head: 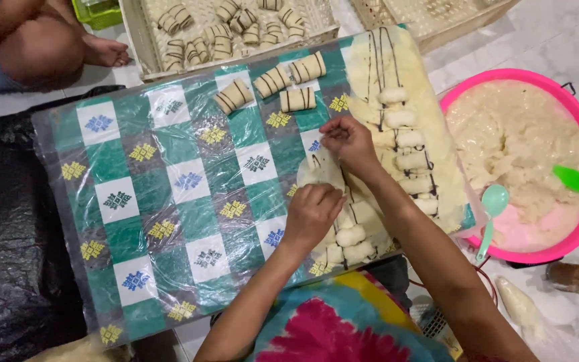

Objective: Rolling small pieces of dough into cylindrical shapes and organizing them in a basket.

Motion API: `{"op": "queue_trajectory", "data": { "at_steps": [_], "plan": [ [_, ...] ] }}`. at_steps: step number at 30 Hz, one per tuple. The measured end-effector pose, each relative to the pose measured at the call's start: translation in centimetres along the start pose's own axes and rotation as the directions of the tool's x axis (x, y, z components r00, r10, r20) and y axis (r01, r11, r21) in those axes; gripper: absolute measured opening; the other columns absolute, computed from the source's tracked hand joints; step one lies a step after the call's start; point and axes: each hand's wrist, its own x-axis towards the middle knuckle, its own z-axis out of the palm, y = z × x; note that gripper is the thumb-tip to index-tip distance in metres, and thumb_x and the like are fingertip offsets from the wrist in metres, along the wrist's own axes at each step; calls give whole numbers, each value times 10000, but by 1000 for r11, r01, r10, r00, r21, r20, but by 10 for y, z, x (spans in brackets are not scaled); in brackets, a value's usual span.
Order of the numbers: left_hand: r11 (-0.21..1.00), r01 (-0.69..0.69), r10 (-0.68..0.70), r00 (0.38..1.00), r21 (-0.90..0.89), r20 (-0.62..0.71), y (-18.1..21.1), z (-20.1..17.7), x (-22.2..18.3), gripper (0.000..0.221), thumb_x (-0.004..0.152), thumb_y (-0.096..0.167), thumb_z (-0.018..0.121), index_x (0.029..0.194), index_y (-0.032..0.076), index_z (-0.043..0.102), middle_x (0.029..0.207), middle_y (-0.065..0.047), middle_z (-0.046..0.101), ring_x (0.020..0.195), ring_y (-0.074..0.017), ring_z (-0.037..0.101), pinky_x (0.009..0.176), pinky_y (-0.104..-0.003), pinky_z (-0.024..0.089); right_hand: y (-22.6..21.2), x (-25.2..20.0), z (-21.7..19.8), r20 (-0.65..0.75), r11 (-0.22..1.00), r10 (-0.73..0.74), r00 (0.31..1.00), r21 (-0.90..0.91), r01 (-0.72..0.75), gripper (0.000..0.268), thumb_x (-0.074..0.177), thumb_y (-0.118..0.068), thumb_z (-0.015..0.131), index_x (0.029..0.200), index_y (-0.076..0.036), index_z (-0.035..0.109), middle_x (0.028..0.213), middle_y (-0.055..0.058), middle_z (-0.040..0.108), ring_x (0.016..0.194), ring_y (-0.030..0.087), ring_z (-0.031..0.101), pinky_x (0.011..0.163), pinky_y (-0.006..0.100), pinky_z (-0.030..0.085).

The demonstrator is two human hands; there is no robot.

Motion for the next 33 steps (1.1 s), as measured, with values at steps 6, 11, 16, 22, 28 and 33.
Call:
{"op": "queue_trajectory", "data": {
  "at_steps": [6, 11, 16, 22, 28, 33],
  "plan": [
    [984, -143, 141, 990, 110, 28, -7, 23, -22, 313, 916, 320, 794, 1094, 85, 688, 1017, -62, 619, 963, -241, 662, 764, -366, 531, 6, -10, -5, 9, 899, -148, 989, -416, 138, 210, 769, -42, 832, 951, -137, 787, 871, 35, 650, 788, 153, 726, 760, 279, 591],
    [973, -176, 166, 983, 152, 79, -4, 18, -13, 224, 965, 258, 698, 1090, 73, 702, 989, -82, 626, 944, -263, 660, 758, -372, 506, -23, -19, -11, 105, 794, -234, 966, -553, 253, 98, 914, -156, 744, 995, -177, 796, 979, 77, 695, 949, 299, 721, 863, 394, 577],
    [982, -159, 137, 973, 105, 188, -1, 3, -4, 178, 985, 153, 638, 1147, 81, 659, 995, -82, 606, 975, -272, 637, 771, -369, 486, -33, -48, -49, 159, 760, -381, 911, -507, 406, 224, 1059, -107, 576, 1168, -109, 772, 1137, 88, 730, 1134, 327, 687, 992, 437, 535],
    [887, 429, -313, 831, -170, 460, -19, 1, 19, 294, 1026, 339, 602, 1133, 97, 730, 1144, -144, 672, 1081, -389, 637, 920, -512, 532, -56, -127, -74, -200, 303, 518, 832, -866, -397, 623, 983, -646, 439, 1016, -133, 791, 935, 184, 788, 1041, 436, 727, 923, 536, 550],
    [851, 480, -522, 817, 213, 243, -69, 49, 62, 559, 1007, 560, 559, 800, 56, 680, 782, -148, 635, 822, -391, 661, 709, -498, 485, -28, -141, -68, -257, 414, 358, 897, -818, -400, 636, 976, -700, 468, 1070, -146, 765, 926, 137, 773, 965, 407, 733, 841, 494, 538],
    [872, 424, -485, 815, 244, 318, -76, 62, 63, 316, 948, 330, 675, 812, 45, 683, 784, -138, 641, 765, -343, 664, 678, -444, 516, -39, -143, -61, -291, 493, 313, 904, -764, -417, 486, 983, -585, 551, 1095, -147, 728, 884, 82, 755, 955, 363, 729, 862, 472, 523]
  ]
}}
